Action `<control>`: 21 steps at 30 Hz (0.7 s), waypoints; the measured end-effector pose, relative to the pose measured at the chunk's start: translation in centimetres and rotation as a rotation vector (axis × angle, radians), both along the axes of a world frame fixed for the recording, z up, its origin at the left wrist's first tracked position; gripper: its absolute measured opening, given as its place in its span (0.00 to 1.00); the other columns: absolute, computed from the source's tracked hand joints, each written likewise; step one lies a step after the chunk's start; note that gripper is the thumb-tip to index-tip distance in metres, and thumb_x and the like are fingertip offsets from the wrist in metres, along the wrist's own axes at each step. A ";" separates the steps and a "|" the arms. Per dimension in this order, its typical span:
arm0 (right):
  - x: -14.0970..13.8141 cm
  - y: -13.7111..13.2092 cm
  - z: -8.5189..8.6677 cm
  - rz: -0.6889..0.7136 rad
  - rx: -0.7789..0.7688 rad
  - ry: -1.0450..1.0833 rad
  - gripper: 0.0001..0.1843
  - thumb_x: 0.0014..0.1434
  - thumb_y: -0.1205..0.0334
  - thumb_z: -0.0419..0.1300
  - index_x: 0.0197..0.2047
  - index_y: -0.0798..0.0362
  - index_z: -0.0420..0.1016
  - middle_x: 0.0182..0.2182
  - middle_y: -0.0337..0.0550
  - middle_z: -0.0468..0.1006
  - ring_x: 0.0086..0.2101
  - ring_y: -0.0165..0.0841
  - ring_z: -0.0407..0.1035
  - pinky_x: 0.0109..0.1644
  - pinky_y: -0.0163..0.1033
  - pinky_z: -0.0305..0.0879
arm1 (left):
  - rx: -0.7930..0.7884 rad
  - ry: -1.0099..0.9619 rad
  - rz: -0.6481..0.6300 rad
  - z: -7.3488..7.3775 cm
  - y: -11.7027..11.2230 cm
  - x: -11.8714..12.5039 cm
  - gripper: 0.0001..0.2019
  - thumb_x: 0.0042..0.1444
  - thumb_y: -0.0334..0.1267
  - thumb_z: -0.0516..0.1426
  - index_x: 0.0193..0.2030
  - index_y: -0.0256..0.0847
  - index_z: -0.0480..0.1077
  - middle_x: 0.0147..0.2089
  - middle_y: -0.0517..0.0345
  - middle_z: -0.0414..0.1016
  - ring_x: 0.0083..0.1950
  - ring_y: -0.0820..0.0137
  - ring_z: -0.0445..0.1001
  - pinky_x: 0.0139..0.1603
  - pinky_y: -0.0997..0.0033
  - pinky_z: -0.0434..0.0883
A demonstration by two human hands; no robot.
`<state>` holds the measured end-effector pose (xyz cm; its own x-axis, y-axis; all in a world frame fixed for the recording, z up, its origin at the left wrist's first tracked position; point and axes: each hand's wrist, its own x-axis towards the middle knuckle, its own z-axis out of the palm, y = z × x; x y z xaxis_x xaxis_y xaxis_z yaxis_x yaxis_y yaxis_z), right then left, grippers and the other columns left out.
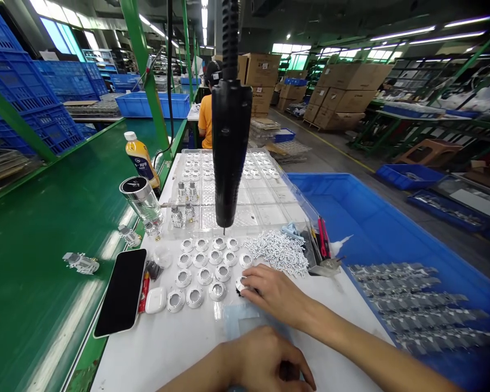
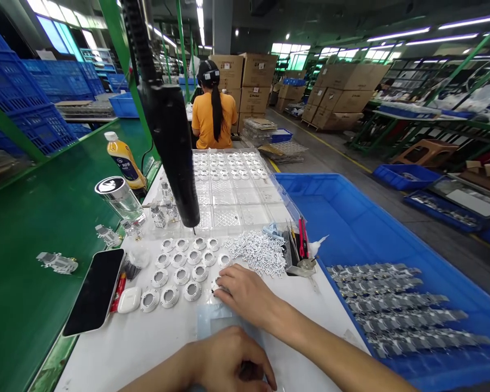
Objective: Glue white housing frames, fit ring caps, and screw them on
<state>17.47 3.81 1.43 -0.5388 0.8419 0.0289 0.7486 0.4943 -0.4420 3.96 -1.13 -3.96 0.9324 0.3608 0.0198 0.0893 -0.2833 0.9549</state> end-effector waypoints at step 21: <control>-0.4 1.4 -0.9 0.106 0.192 -0.121 0.09 0.68 0.66 0.59 0.37 0.56 0.81 0.48 0.54 0.81 0.42 0.43 0.76 0.44 0.49 0.74 | -0.031 0.017 -0.052 -0.5 0.3 -0.2 0.11 0.60 0.41 0.65 0.47 0.41 0.83 0.32 0.58 0.82 0.29 0.73 0.76 0.33 0.80 0.72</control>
<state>17.06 5.21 0.56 -0.6332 0.7657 0.1128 0.7297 0.6393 -0.2425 3.77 -0.86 -4.50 0.9501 0.3119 -0.0065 0.0913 -0.2580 0.9618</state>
